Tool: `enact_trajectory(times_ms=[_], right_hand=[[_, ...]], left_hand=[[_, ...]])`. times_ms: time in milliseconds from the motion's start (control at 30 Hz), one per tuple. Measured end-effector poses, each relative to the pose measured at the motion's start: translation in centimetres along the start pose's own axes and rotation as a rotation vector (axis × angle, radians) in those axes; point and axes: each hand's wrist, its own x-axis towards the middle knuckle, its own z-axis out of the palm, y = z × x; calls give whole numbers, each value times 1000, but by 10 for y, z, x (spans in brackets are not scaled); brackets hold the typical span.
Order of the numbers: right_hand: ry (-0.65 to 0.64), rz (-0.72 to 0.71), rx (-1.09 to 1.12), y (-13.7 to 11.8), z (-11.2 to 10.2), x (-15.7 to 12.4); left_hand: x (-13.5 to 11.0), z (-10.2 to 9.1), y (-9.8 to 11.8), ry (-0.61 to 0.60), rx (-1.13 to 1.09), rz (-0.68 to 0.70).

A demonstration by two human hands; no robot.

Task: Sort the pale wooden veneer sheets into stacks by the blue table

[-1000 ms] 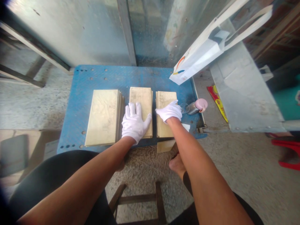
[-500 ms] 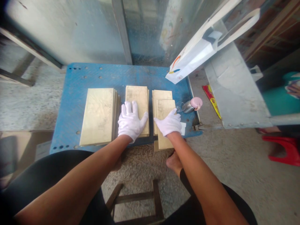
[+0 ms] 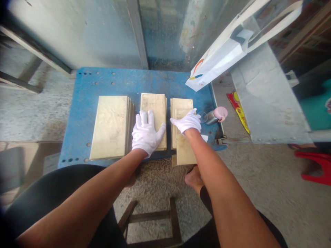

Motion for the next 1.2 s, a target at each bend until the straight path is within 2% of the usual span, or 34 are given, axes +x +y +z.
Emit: enact_trajectory(times_ms=[200, 333, 600, 800, 900, 1033, 1200], right_hand=[[26, 25, -15, -8, 3, -14], [73, 28, -26, -3, 11, -31], [347, -43, 25, 47, 31, -79], [370, -14, 139, 87, 43, -114], [374, -17, 182, 100, 65, -127], [322, 32, 187, 110, 108, -140], [261, 66, 238, 112, 153, -141]], left_hand=[[0, 1, -2, 13, -21, 14], [0, 1, -1, 15, -10, 10], [-1, -1, 1, -7, -7, -4], [-1, -3, 1, -8, -33, 4], [-1, -4, 1, -17, -48, 4], [-1, -5, 2, -26, -42, 1], [-1, -5, 2, -33, -27, -3]])
